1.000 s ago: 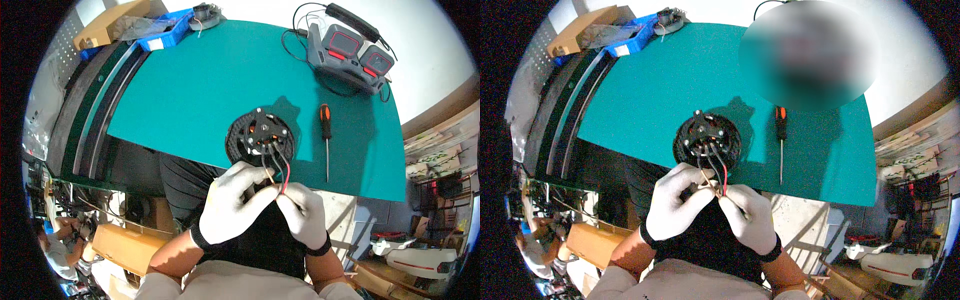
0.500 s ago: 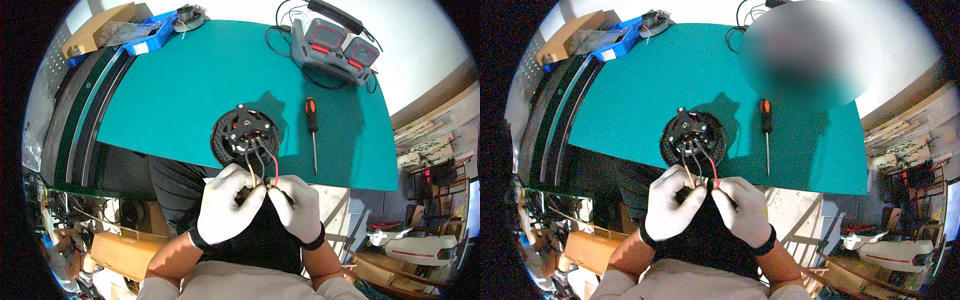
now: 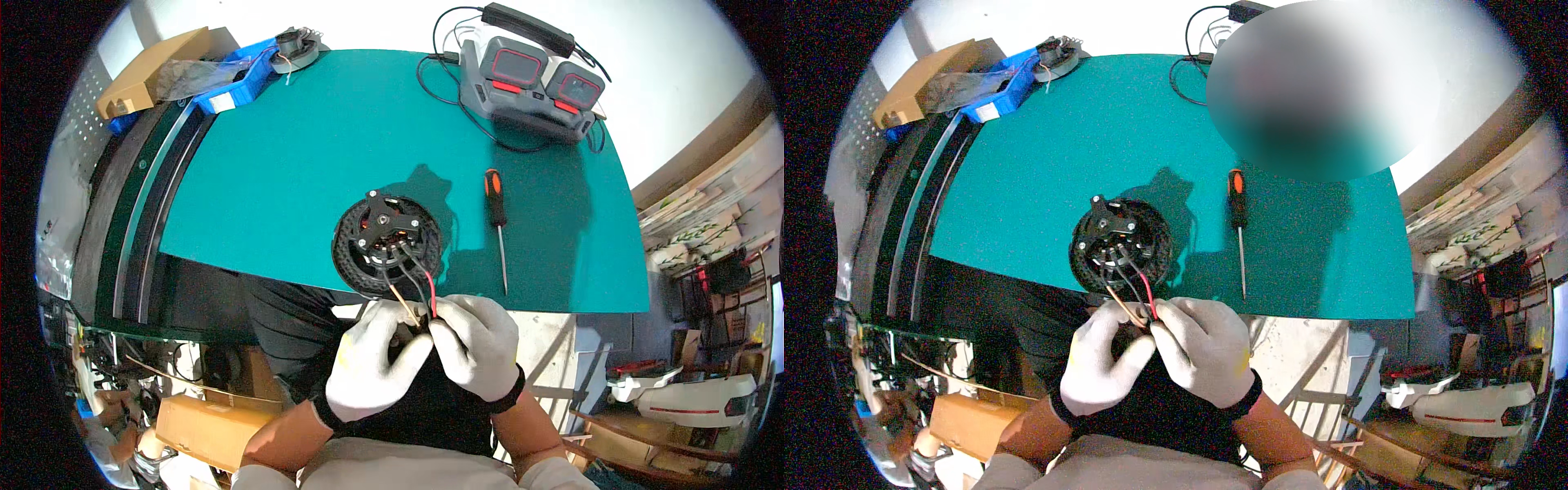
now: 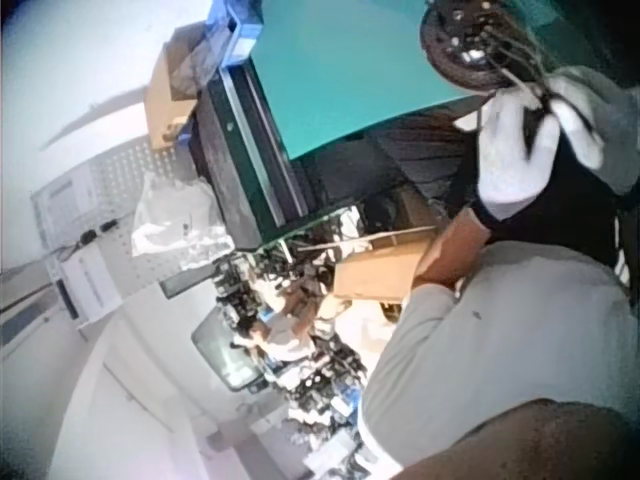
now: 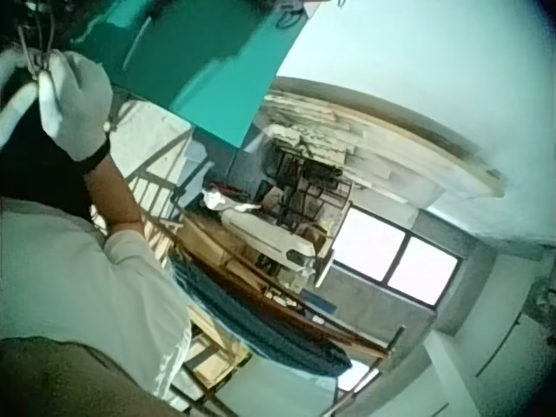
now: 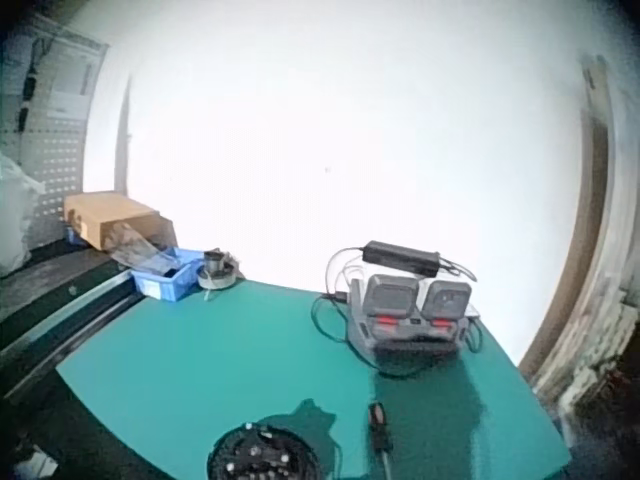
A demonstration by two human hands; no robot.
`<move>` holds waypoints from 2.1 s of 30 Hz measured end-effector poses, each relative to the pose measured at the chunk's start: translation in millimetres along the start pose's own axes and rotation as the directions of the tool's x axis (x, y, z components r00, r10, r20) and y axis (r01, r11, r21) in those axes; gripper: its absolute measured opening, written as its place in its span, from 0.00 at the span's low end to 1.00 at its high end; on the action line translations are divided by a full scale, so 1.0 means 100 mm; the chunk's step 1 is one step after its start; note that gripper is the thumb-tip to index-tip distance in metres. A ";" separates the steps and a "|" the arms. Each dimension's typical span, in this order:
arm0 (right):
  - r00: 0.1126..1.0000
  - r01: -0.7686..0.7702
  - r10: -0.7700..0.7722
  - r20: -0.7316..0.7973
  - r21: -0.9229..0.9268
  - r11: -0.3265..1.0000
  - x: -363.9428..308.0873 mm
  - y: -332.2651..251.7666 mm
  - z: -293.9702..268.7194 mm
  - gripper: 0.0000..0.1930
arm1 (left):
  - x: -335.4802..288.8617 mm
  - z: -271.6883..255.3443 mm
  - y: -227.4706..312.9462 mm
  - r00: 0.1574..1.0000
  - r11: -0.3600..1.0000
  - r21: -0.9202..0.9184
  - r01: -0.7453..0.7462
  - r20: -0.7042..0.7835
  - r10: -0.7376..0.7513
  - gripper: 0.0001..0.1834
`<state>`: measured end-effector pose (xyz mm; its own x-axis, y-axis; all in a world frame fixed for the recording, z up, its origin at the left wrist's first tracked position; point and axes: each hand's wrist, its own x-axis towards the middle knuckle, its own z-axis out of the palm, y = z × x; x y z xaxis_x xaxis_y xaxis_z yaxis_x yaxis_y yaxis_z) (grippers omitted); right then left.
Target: Assembling and wiring an electromechanical fan motor component.
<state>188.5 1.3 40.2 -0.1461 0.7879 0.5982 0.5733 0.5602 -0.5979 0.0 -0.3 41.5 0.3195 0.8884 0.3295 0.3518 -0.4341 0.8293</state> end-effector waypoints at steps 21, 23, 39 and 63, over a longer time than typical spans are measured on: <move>0.680 -0.448 0.704 0.205 0.876 0.177 0.20 -0.12 0.13 0.09 | -0.15 0.17 -0.35 0.878 0.982 -0.151 -0.112 0.448 0.169 0.30; 0.846 -0.512 0.533 -0.021 0.247 0.822 0.15 -0.15 0.10 0.09 | -0.14 0.17 -0.33 0.880 0.983 -0.143 -0.114 0.446 0.167 0.29; 0.894 -0.357 0.447 -0.007 0.591 0.723 0.06 -0.12 0.16 0.15 | -0.01 -0.07 -0.23 0.975 0.995 -0.084 -0.061 0.207 0.077 0.21; 0.999 0.048 -0.047 -0.020 0.092 0.995 0.16 -0.03 0.10 0.26 | -0.01 0.29 -0.31 0.797 0.988 -0.079 -0.133 0.584 0.154 0.35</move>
<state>176.4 14.6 45.8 -0.1570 0.7557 0.6358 0.4887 0.6189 -0.6149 14.6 8.3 2.0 0.8228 0.5540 0.1266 0.2358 -0.5355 0.8110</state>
